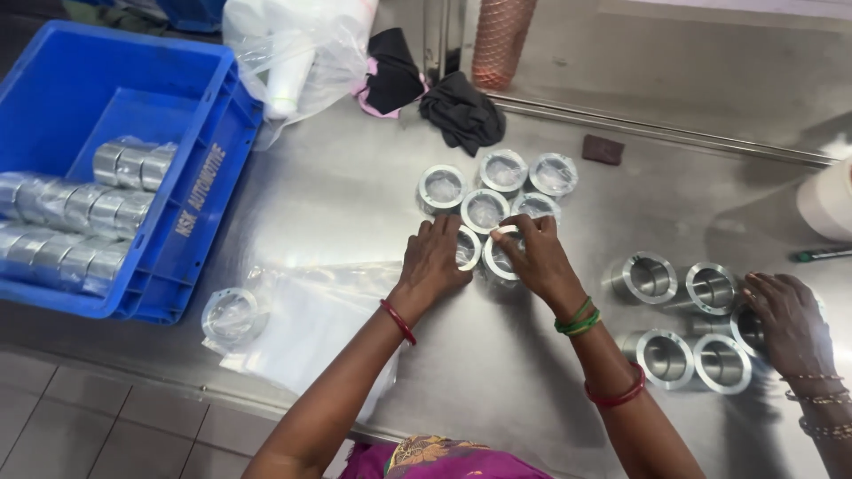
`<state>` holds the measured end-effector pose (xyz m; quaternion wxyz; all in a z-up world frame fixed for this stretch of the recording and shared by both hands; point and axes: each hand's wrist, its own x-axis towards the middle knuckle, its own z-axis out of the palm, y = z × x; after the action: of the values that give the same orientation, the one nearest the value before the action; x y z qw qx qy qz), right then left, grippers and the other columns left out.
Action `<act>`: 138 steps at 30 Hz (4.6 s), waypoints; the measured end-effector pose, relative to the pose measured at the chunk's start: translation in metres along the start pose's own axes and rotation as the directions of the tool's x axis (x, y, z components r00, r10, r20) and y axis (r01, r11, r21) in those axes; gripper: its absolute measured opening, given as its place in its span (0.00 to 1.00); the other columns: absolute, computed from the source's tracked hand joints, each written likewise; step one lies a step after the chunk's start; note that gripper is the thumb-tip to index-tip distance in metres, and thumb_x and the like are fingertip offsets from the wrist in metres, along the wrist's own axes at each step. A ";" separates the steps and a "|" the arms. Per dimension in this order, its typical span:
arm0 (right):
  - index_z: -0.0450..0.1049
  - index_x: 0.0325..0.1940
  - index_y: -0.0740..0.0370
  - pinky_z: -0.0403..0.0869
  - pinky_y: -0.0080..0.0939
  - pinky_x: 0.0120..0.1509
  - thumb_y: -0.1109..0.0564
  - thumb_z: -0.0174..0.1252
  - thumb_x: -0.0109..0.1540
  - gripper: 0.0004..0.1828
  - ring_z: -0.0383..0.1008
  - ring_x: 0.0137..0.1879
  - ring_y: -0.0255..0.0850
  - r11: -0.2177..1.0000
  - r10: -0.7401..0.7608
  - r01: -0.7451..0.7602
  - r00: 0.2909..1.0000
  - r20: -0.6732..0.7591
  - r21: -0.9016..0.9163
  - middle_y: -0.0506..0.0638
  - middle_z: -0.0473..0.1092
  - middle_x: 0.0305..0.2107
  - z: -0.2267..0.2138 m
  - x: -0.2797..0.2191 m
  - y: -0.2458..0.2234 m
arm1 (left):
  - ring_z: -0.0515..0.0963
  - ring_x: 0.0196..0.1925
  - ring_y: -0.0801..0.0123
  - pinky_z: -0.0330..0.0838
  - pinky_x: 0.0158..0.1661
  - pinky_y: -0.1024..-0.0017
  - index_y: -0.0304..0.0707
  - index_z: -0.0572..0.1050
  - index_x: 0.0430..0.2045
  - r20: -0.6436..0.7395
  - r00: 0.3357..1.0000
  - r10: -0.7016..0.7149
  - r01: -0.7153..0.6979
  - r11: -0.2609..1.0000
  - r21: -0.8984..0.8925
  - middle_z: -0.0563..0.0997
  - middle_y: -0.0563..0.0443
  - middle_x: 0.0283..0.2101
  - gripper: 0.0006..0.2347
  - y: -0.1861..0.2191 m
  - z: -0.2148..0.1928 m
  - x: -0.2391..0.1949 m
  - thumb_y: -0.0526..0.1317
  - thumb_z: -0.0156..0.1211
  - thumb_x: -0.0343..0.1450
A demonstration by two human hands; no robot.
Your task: The person places metal components into individual plastic bags one at a time, এরপর stacks the bagged parts into a blue plastic crate, then cleans out an empty blue crate and continues the process.
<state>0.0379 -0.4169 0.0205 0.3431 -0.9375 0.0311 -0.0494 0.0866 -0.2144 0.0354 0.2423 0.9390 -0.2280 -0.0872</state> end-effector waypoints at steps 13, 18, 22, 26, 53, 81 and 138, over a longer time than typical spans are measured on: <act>0.63 0.66 0.49 0.70 0.70 0.53 0.38 0.77 0.36 0.57 0.59 0.59 0.63 0.879 0.024 0.165 0.922 0.388 -0.448 0.59 0.59 0.54 -0.013 0.015 -0.039 | 0.70 0.58 0.55 0.69 0.52 0.57 0.40 0.69 0.52 0.152 0.986 -0.066 0.040 0.985 0.168 0.70 0.45 0.52 0.34 0.021 0.019 -0.058 0.43 0.78 0.52; 0.61 0.68 0.49 0.68 0.76 0.57 0.37 0.77 0.37 0.59 0.60 0.61 0.68 0.890 0.047 0.165 0.894 0.445 -0.426 0.60 0.60 0.56 -0.013 0.024 -0.035 | 0.68 0.57 0.53 0.67 0.52 0.58 0.41 0.69 0.57 0.227 0.971 0.067 -0.114 0.973 0.200 0.70 0.44 0.51 0.36 0.036 0.024 -0.105 0.43 0.77 0.52; 0.58 0.71 0.44 0.69 0.78 0.54 0.38 0.77 0.38 0.61 0.57 0.62 0.70 0.869 0.087 0.195 0.844 0.529 -0.454 0.57 0.57 0.59 -0.017 -0.018 -0.051 | 0.66 0.57 0.49 0.66 0.51 0.55 0.43 0.67 0.58 0.300 0.952 0.058 -0.124 0.971 0.205 0.69 0.41 0.52 0.40 0.050 0.014 -0.137 0.45 0.79 0.49; 0.66 0.62 0.40 0.70 0.73 0.57 0.40 0.77 0.39 0.49 0.59 0.63 0.67 0.844 0.107 0.204 0.843 0.527 -0.497 0.56 0.58 0.56 -0.020 -0.078 -0.059 | 0.68 0.55 0.49 0.66 0.53 0.57 0.40 0.69 0.56 0.275 0.960 0.055 -0.116 0.971 0.211 0.70 0.39 0.50 0.35 0.047 0.041 -0.158 0.43 0.77 0.53; 0.61 0.69 0.62 0.72 0.53 0.62 0.45 0.80 0.40 0.59 0.72 0.60 0.56 0.990 -0.142 0.121 0.912 0.385 0.079 0.60 0.69 0.54 -0.043 -0.193 -0.043 | 0.69 0.60 0.40 0.68 0.59 0.55 0.25 0.60 0.61 0.104 0.898 0.428 -0.377 0.869 -0.321 0.67 0.30 0.60 0.50 0.042 0.038 -0.160 0.44 0.84 0.44; 0.62 0.67 0.68 0.70 0.54 0.68 0.51 0.79 0.43 0.53 0.68 0.64 0.60 0.659 -0.729 0.735 0.676 -0.105 0.159 0.64 0.67 0.57 0.290 0.173 -0.493 | 0.74 0.55 0.48 0.81 0.45 0.64 0.26 0.69 0.50 -0.227 0.897 0.379 -0.265 0.872 0.411 0.73 0.41 0.49 0.28 -0.404 -0.405 -0.124 0.23 0.68 0.55; 0.74 0.54 0.49 0.62 0.56 0.46 0.31 0.69 0.51 0.35 0.61 0.47 0.55 0.789 -0.087 -0.154 0.930 -0.357 -0.594 0.60 0.65 0.41 0.083 0.041 -0.070 | 0.71 0.57 0.50 0.73 0.54 0.62 0.36 0.71 0.49 0.146 0.881 0.450 -0.472 0.850 0.233 0.73 0.38 0.51 0.26 -0.114 -0.012 0.070 0.39 0.73 0.58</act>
<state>0.0894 -0.3136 0.0054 0.0094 -0.9708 0.1257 -0.2043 0.1955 -0.1535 -0.0145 0.1201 0.8757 -0.4663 -0.0361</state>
